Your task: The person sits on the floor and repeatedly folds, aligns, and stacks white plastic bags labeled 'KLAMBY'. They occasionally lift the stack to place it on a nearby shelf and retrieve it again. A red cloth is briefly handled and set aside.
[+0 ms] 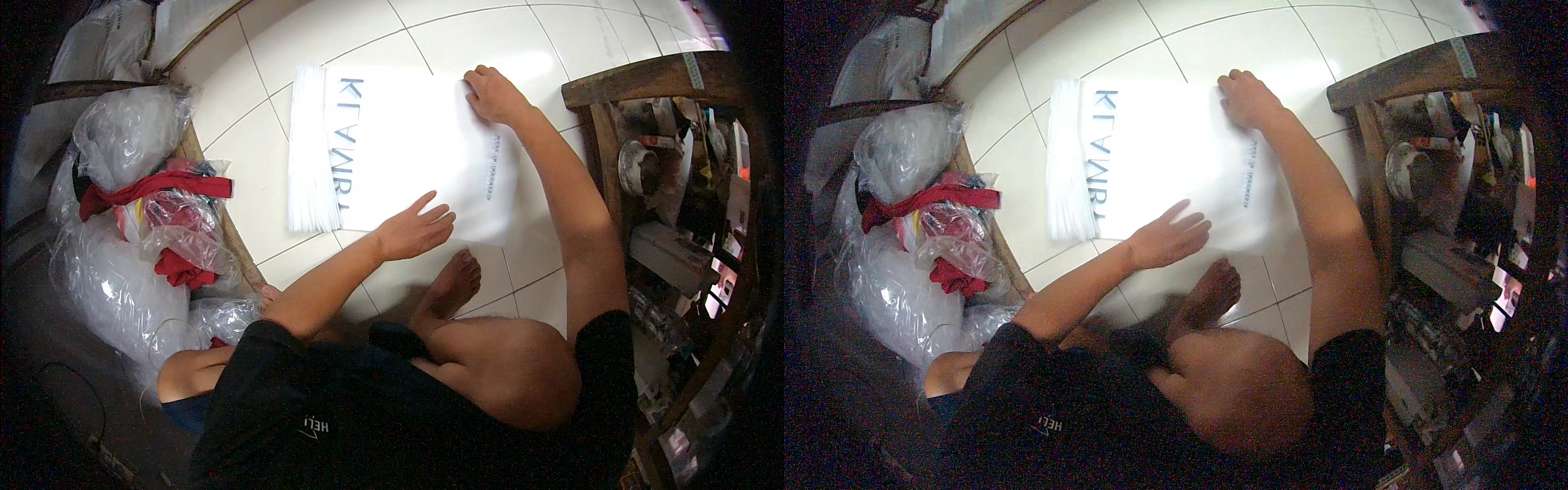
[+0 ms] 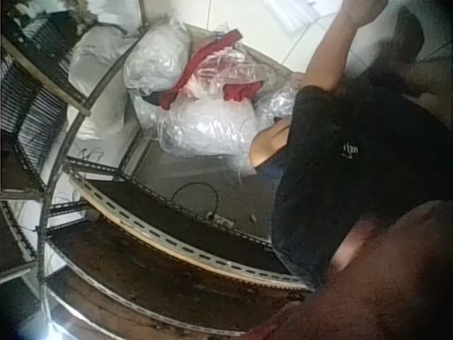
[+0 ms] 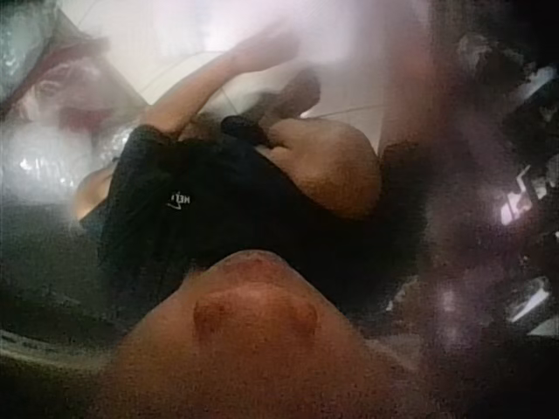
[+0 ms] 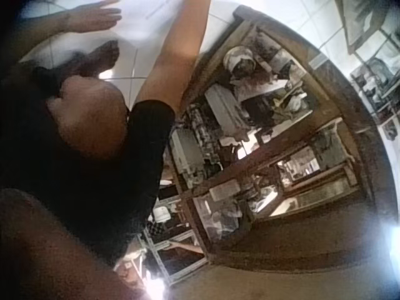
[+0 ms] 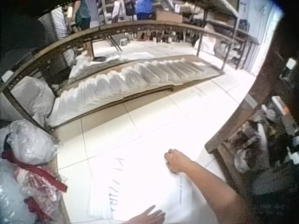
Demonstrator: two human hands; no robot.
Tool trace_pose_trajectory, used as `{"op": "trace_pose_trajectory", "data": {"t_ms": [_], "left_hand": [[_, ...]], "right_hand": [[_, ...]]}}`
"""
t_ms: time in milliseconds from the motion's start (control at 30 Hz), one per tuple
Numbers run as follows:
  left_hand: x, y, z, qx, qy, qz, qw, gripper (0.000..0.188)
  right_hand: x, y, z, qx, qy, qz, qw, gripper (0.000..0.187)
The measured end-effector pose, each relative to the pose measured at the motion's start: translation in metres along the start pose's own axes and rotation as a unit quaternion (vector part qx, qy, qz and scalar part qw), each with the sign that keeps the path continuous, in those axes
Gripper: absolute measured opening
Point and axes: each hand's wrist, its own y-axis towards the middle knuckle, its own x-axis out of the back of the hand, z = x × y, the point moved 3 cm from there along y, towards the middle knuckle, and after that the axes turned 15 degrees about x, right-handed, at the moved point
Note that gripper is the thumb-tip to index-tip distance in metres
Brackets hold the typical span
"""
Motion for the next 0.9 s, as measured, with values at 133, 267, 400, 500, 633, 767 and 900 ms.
{"op": "trace_pose_trajectory", "data": {"t_ms": [133,267,400,500,633,767,900], "left_hand": [[0.003,-0.004,-0.002,0.016,-0.022,-0.001,1.000,0.034],[-0.001,-0.002,-0.002,0.017,-0.029,0.001,0.999,0.036],[-0.011,-0.006,0.000,0.031,-0.039,0.004,0.999,0.039],[-0.019,-0.006,0.005,0.035,-0.066,0.011,0.997,0.041],[-0.024,0.000,0.005,0.022,-0.085,0.006,0.996,0.042],[-0.019,-0.011,0.003,0.051,-0.090,-0.023,0.994,0.044],[-0.020,-0.011,0.003,0.060,-0.100,-0.009,0.993,0.040]], "right_hand": [[-0.003,0.000,0.006,-0.001,-0.009,0.000,1.000,0.035],[0.001,-0.001,0.005,0.002,-0.020,0.002,1.000,0.031],[0.002,-0.004,0.010,0.008,-0.045,0.002,0.999,0.034],[0.002,-0.018,0.014,-0.006,-0.070,-0.077,0.995,0.041],[-0.026,-0.091,0.053,-0.019,-0.042,-0.282,0.958,0.054],[-0.072,-0.143,0.110,-0.031,-0.047,-0.236,0.970,0.072],[-0.119,-0.165,0.127,-0.019,0.019,-0.225,0.974,0.081]]}}
